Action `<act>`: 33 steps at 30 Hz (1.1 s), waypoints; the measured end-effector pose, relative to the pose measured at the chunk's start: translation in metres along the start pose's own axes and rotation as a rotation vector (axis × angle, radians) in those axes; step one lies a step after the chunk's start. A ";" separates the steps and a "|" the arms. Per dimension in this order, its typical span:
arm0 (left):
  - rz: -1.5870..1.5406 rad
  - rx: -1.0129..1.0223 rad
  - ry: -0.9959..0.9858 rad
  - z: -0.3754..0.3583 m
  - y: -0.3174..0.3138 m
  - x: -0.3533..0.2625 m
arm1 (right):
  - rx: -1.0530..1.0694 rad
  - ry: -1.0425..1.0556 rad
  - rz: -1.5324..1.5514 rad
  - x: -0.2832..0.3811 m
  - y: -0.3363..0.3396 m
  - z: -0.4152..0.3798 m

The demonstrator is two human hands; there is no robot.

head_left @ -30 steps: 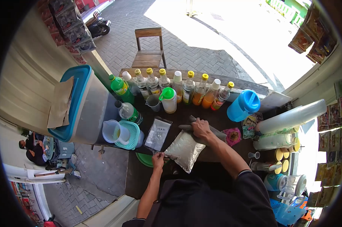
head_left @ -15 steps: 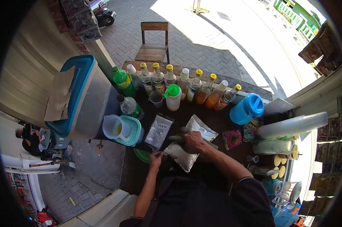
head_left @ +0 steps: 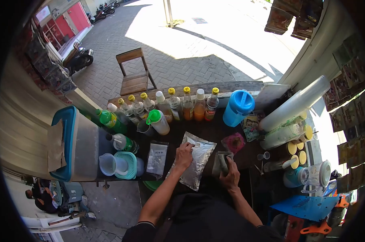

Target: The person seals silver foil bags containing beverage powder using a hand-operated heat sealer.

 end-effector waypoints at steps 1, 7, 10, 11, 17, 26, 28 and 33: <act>0.037 0.151 -0.128 0.014 -0.018 -0.006 | 0.014 -0.017 -0.007 -0.008 0.011 -0.020; 0.256 0.474 -0.244 0.075 -0.067 -0.005 | -0.115 -0.319 -0.051 -0.054 0.069 -0.121; 0.374 0.712 -0.261 0.086 -0.097 0.029 | -0.085 -0.470 -0.105 -0.061 0.086 -0.162; 0.424 0.767 -0.293 0.089 -0.096 0.020 | -0.139 -0.503 -0.110 -0.064 0.089 -0.176; 0.517 0.823 -0.391 0.100 -0.122 0.048 | -0.159 -0.658 -0.097 -0.093 0.063 -0.230; 0.128 0.726 -0.370 0.060 0.045 -0.072 | -0.377 -0.635 -0.050 -0.097 0.082 -0.203; 0.166 0.602 -0.505 0.029 0.086 -0.098 | -0.319 -0.586 -0.063 -0.100 0.083 -0.197; 0.001 0.355 -0.550 -0.049 0.155 -0.103 | 0.020 -0.329 0.093 -0.056 0.074 -0.084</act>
Point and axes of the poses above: each hand's wrist, its own z-axis towards the middle knuckle, its own y-axis out of the back of the hand, x = y × z, the point moved 4 cm from there along z, towards the middle knuckle, and after that the axes turned 10 degrees about -x, right-handed, at the moved point
